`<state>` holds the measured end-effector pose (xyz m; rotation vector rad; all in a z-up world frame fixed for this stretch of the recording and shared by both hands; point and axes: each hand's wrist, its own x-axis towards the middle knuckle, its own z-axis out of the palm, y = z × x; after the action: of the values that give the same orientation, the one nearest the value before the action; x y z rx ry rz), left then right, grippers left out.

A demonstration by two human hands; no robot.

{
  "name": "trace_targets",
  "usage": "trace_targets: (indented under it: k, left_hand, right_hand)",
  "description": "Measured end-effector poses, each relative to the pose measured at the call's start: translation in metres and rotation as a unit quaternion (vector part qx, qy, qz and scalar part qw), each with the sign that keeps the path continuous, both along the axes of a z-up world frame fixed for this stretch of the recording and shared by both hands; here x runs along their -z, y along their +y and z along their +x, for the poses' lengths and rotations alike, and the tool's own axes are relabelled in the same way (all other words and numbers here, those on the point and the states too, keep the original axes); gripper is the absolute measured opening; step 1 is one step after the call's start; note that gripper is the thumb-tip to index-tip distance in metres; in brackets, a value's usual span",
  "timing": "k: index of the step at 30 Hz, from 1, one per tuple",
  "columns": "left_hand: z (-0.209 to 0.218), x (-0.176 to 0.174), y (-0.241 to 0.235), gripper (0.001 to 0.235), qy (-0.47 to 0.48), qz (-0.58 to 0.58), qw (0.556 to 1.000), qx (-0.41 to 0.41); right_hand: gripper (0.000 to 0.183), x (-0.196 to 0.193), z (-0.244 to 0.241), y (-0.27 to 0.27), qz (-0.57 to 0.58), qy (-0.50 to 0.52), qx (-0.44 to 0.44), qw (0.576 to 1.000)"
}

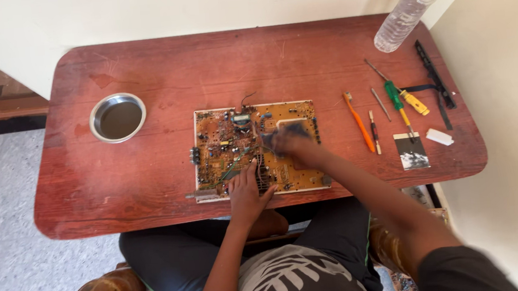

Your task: The person cleans a circuit board on a wooden table using a dark cloth and an orange toothbrush. They wipe and scrub various areas of the board, occasionally flipping it over to clean the other side.

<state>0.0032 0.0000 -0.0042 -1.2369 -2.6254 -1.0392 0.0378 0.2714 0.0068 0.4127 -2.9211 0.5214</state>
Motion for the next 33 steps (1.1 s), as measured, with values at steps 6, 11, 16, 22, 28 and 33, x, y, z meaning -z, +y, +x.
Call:
trace_targets:
  k: [6,11,16,22,28,33]
  left_hand:
    - [0.002,-0.001,0.0,0.094,-0.024,-0.038,0.999,-0.009]
    - [0.001,-0.003,0.0,0.095,0.025,-0.003,1.0,-0.013]
    - [0.008,-0.005,0.007,0.092,0.014,0.019,0.999,-0.026]
    - [0.012,-0.011,0.011,0.09,0.022,0.012,0.999,-0.042]
    - [0.011,-0.009,0.01,0.088,0.067,0.018,0.997,-0.036]
    - [0.009,-0.009,0.015,0.088,0.069,0.011,0.997,-0.037]
  right_hand:
    - [0.068,0.019,0.027,-0.022,-0.02,0.017,0.173,0.985]
    - [0.047,0.042,0.035,-0.039,-0.058,0.024,0.136,0.989]
    - [0.052,0.036,0.046,-0.057,-0.074,-0.051,0.19,0.978]
    - [0.051,0.028,0.072,-0.08,-0.073,-0.006,0.265,0.962]
    - [0.061,0.026,0.113,-0.089,0.023,-0.038,0.277,0.96]
    - [0.057,0.009,0.125,-0.094,-0.029,-0.035,0.348,0.936]
